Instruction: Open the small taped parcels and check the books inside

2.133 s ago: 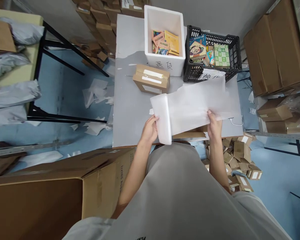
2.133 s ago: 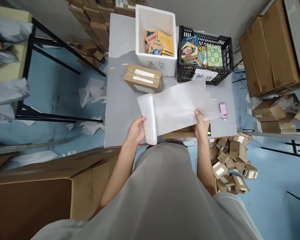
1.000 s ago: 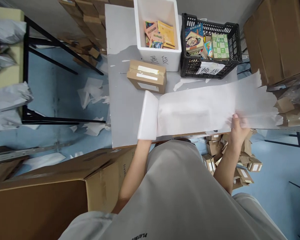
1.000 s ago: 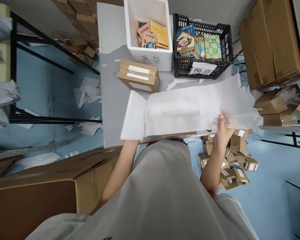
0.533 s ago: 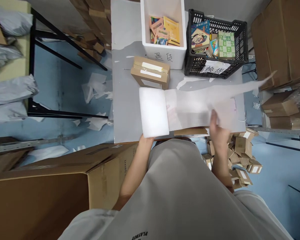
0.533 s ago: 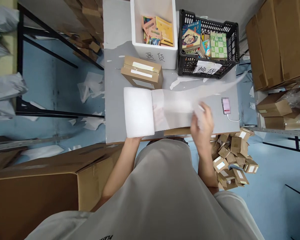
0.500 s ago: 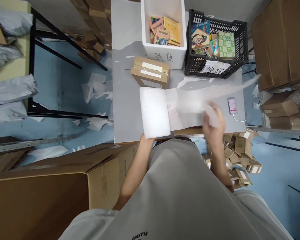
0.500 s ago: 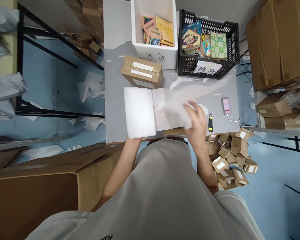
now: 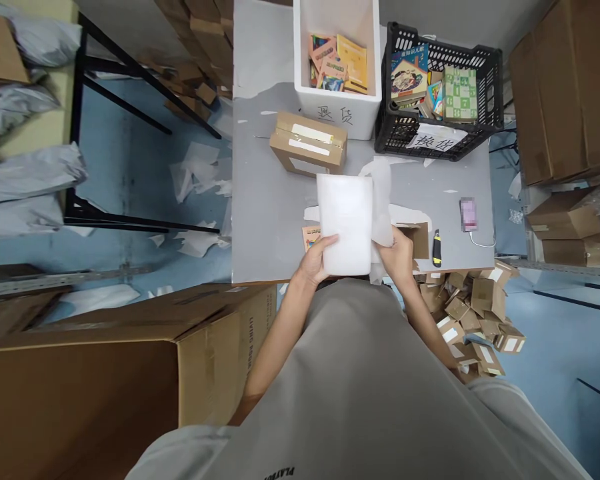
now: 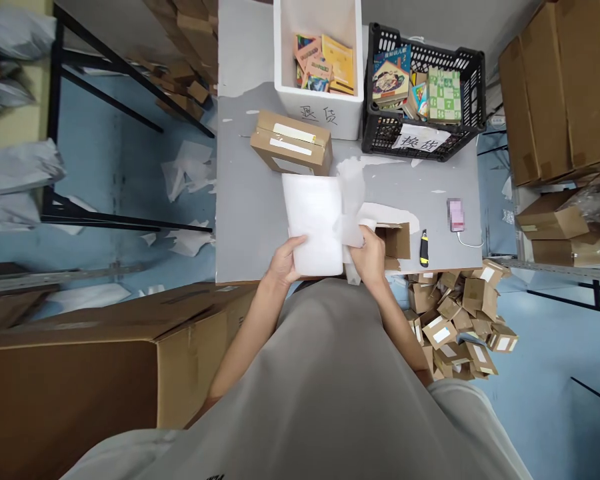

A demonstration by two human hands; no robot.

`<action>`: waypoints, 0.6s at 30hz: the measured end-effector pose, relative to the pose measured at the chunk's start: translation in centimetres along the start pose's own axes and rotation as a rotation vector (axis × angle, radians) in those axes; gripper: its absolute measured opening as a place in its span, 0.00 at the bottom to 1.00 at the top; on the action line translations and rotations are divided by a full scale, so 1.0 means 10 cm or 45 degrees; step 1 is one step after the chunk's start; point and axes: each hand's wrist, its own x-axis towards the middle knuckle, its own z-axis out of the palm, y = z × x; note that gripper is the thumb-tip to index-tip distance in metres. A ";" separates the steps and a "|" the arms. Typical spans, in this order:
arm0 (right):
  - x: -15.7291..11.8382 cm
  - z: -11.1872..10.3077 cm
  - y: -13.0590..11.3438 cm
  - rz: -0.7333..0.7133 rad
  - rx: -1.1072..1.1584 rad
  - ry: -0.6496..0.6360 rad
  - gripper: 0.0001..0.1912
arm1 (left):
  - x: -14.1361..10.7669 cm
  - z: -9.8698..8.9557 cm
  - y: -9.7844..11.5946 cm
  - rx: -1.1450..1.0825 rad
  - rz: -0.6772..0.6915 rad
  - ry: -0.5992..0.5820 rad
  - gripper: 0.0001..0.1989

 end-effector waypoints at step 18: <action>-0.11 -0.14 -0.18 -0.072 0.207 -0.251 0.31 | -0.30 0.16 0.16 0.256 -0.030 -0.479 0.54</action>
